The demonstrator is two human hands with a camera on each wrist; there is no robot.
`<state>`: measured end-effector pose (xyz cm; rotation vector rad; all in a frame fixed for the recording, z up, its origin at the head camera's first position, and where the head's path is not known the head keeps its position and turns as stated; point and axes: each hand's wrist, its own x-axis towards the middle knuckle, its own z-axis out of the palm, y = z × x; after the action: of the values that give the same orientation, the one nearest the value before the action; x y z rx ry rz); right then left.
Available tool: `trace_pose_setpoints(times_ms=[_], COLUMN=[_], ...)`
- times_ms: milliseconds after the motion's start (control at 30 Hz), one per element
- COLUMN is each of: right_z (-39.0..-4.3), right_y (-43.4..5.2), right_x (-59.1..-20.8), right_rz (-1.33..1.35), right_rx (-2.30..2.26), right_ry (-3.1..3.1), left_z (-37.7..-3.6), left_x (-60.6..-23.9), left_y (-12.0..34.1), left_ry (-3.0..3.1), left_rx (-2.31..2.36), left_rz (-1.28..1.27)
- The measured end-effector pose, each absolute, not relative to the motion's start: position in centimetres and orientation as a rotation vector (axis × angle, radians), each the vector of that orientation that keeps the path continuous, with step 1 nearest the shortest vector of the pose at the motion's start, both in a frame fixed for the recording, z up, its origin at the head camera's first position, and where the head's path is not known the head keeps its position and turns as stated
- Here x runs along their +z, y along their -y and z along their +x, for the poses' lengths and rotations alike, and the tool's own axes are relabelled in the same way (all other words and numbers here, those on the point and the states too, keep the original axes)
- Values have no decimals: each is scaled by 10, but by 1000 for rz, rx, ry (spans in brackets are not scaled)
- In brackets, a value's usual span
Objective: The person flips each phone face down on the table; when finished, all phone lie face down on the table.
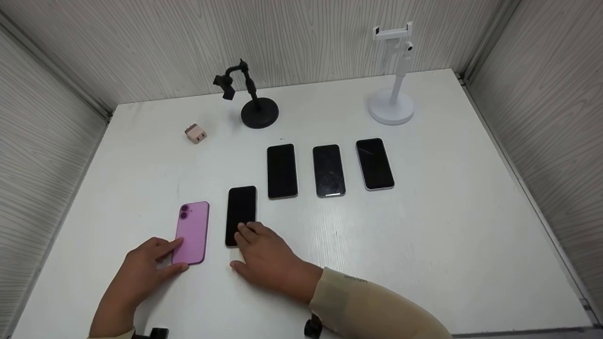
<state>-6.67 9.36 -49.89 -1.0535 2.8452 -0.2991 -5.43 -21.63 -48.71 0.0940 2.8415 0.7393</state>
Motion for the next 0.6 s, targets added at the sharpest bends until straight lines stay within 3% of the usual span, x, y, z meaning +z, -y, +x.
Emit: trace_pose_setpoints(times_ms=[367,600], right_z=[-61,-61], right_y=[-94,-94], right_x=[-503,-503], right_rz=[-1074,-1102], right_rx=[-298,-316], right_ry=[-2846,-2859], left_z=[-50,-49], left_x=[-490,-487], left_y=[211,187], left_ry=[-2895,-2970], left_rx=[793,833], left_rz=[70,218])
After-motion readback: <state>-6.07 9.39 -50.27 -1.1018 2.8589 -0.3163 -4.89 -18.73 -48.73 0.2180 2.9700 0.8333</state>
